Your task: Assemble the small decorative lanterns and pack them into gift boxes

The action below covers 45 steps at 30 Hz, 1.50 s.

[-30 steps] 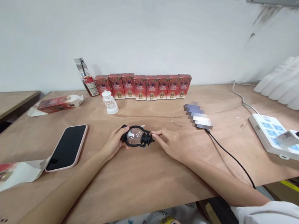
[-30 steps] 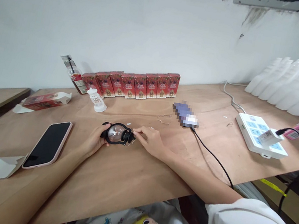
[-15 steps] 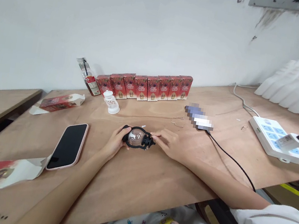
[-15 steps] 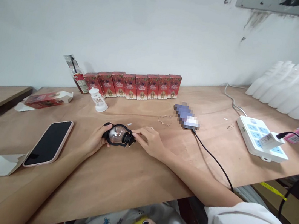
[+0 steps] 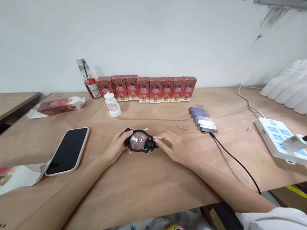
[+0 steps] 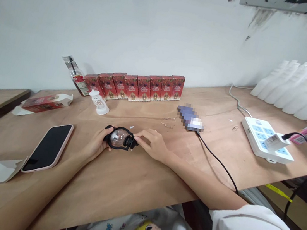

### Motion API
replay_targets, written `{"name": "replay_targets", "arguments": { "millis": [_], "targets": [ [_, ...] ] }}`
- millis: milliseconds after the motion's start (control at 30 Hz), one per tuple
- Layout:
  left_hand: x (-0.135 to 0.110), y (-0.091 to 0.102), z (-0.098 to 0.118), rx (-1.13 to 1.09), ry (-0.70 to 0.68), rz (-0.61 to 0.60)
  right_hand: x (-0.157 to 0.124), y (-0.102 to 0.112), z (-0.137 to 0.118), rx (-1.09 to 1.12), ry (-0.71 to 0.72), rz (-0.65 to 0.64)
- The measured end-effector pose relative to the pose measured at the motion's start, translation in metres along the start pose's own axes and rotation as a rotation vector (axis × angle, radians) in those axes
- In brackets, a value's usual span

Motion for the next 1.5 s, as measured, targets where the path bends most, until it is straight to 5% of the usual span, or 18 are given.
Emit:
{"name": "replay_targets", "arguments": {
  "millis": [500, 1500],
  "targets": [
    [0.0, 0.0, 0.001, -0.017, 0.031, 0.026, 0.0, -0.004, 0.015, 0.118, -0.195, -0.033],
    [-0.002, -0.002, 0.002, -0.01, 0.019, 0.012, -0.002, -0.007, 0.014, 0.032, -0.13, -0.064]
  ]
}}
Point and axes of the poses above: each hand's wrist, its own x-axis towards the middle knuckle, its own y-axis out of the back of the hand, z = x × y, the point moved 10 cm from there along x, towards the middle knuckle, and after that the axes turned 4 degrees about -x, right-handed, at the moved point
